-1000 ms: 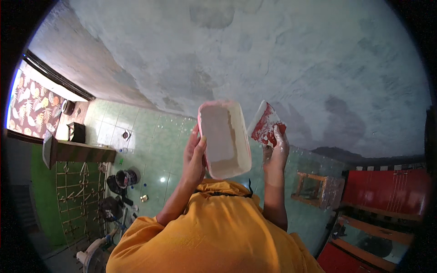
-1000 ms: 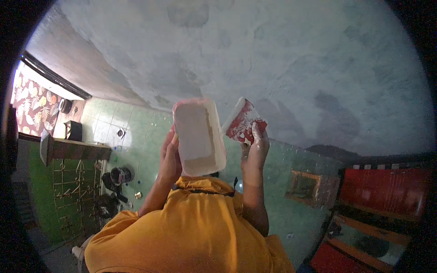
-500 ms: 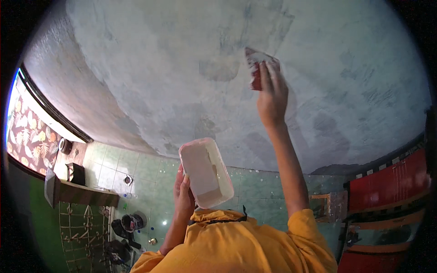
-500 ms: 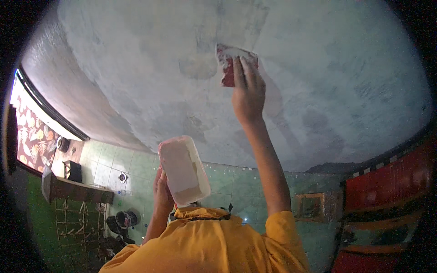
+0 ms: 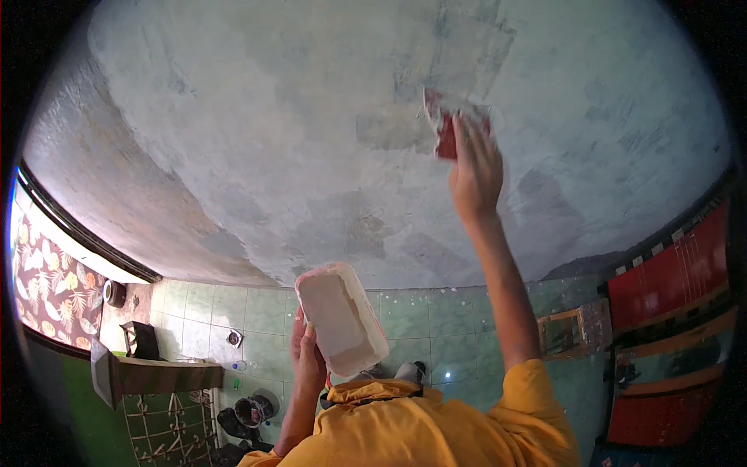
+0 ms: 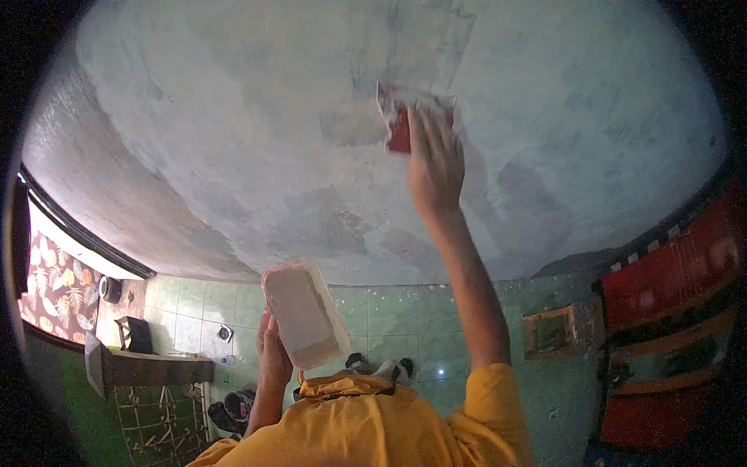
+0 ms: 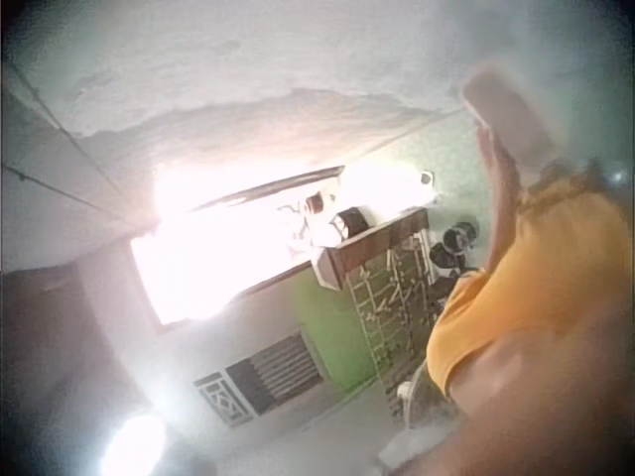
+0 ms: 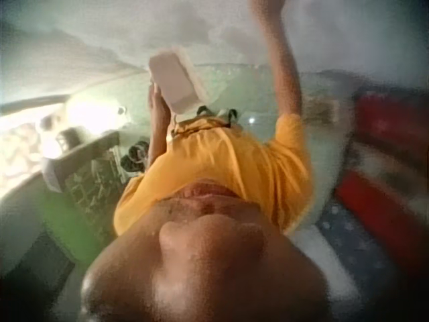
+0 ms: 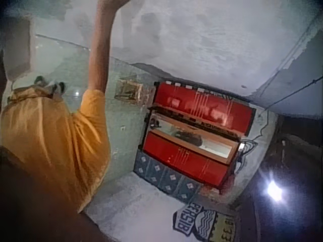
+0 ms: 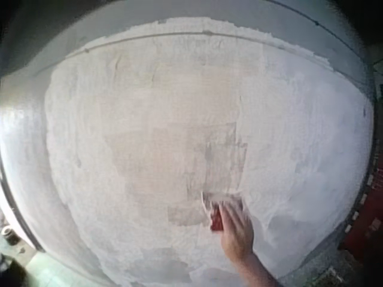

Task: The person uses a scraper to apply plaster from a container onto the surface of a ceiling and a wall.

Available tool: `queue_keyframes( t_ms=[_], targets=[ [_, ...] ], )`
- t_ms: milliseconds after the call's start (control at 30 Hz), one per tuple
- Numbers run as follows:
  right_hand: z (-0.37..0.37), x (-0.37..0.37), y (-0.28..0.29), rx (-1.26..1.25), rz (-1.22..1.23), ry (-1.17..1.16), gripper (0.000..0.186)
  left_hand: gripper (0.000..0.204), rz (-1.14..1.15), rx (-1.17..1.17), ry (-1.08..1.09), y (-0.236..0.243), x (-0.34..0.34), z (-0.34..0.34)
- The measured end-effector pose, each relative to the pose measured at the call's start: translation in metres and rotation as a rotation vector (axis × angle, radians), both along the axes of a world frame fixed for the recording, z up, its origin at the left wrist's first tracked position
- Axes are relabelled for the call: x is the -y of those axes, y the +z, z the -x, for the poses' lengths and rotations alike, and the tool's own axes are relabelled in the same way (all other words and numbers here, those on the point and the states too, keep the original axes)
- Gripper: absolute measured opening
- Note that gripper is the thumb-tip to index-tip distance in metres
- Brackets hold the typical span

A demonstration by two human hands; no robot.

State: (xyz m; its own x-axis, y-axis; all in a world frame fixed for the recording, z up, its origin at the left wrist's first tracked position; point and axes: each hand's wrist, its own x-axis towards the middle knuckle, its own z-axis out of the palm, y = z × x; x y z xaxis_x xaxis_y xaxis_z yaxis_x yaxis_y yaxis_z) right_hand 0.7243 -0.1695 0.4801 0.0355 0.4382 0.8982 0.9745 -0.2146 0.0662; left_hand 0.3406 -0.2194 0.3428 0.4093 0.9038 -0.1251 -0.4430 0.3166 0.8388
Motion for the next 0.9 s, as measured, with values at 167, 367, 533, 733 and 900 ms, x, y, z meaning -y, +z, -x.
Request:
queue_keyframes(
  t_ms=[167,367,533,733,900],
  targets=[
    [-0.005,-0.024,-0.028,0.076,0.112,-0.061,0.048,0.065,-0.013,-0.015,-0.035,-0.006,-0.012,0.008],
    [0.005,-0.004,-0.085,-0.056,0.249,0.101,0.041,0.068,-0.011,0.026,-0.031,-0.007,-0.016,0.018],
    [-0.032,0.012,0.046,0.130,-0.075,-0.115,0.039,0.067,-0.012,-0.001,-0.057,-0.010,-0.019,0.023],
    [-0.052,0.010,-0.039,0.130,0.095,-0.066,0.045,0.063,0.014,0.022,-0.071,-0.013,-0.021,0.014],
    [-0.029,0.020,-0.068,-0.037,0.224,0.086,0.046,0.062,0.021,-0.010,-0.096,-0.009,-0.026,0.013]
  ],
)
